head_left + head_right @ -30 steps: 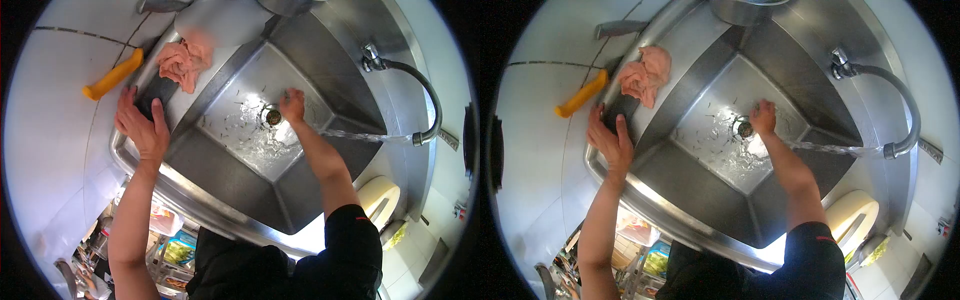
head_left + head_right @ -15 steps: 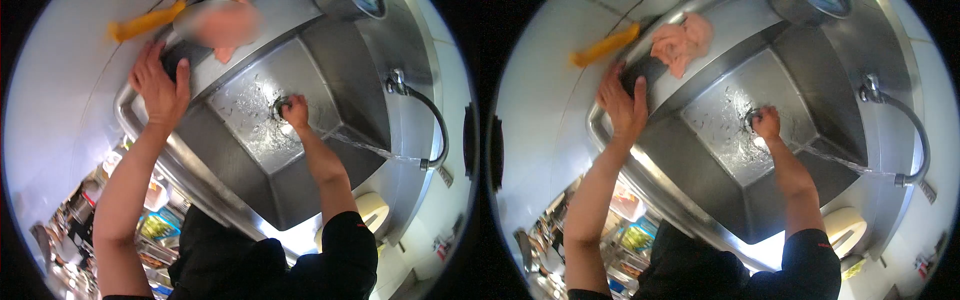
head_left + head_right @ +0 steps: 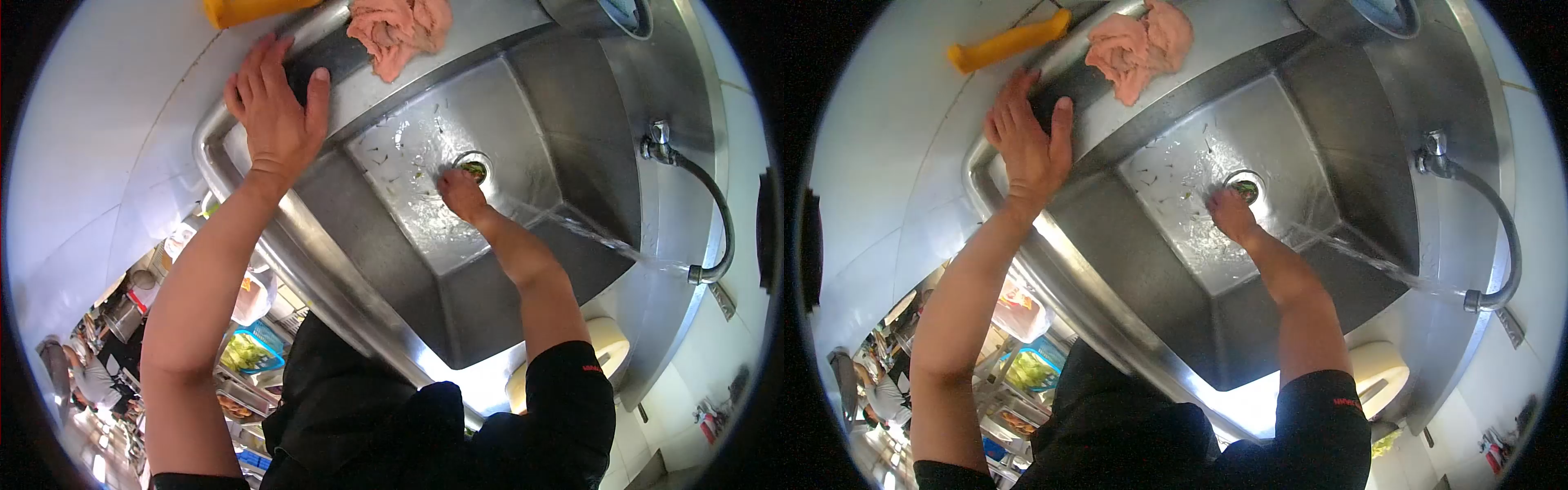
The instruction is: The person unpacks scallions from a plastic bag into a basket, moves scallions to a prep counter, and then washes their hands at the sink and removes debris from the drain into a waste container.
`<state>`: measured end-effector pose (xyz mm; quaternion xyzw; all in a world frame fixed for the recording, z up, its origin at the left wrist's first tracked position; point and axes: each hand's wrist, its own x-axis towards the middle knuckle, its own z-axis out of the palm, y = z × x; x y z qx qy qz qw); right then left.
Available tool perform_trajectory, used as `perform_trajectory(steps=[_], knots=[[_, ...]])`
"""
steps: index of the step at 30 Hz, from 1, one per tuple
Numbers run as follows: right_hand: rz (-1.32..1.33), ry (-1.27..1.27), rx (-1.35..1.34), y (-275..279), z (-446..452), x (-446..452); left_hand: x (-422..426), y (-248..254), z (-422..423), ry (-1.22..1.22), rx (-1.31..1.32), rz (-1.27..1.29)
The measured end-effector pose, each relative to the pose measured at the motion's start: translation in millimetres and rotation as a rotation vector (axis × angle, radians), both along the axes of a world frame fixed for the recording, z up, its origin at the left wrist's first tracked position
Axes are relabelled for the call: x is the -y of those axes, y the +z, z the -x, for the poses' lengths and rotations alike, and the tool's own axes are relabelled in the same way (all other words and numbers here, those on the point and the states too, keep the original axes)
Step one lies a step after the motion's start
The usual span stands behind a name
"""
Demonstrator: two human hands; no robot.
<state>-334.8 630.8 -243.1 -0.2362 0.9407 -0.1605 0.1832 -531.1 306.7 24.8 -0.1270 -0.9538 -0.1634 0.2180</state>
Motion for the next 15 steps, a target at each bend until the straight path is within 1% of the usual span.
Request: perform_trajectory(steps=[1,2,3,5,6,7,9,10,11,13,14,15], knots=[[0.008,0.1,0.073,6,-3,-3,0,0,0,0.006,0.031,-0.007],[-0.044,0.152,0.141,12,-4,-6,1,-1,0,0.009,0.063,-0.012],[-0.045,0.15,0.141,18,-10,-5,1,-1,0,0.007,0.063,-0.013],[-0.006,0.099,-0.035,20,-25,-5,1,-1,1,0.01,0.069,-0.007],[-0.02,0.081,0.055,19,-29,-3,1,-1,1,0.008,0.07,-0.008],[-0.022,0.079,0.057,19,-35,-3,1,-2,1,0.008,0.064,-0.01],[-0.093,0.039,0.164,20,-44,-3,2,-2,1,0.009,0.057,-0.014],[-0.05,0.025,-0.003,-6,-58,-9,2,-2,1,0.004,0.052,-0.015],[-0.051,0.026,-0.004,-2,-57,-5,2,-2,2,-0.001,0.047,-0.015],[0.277,-0.812,0.449,-3,-61,2,2,-2,1,0.002,0.045,-0.012],[0.275,-0.812,0.45,-5,-67,0,2,-2,1,0.003,0.044,-0.01],[0.212,-0.715,0.185,-7,-72,-2,2,-2,1,0.004,0.046,-0.011]])
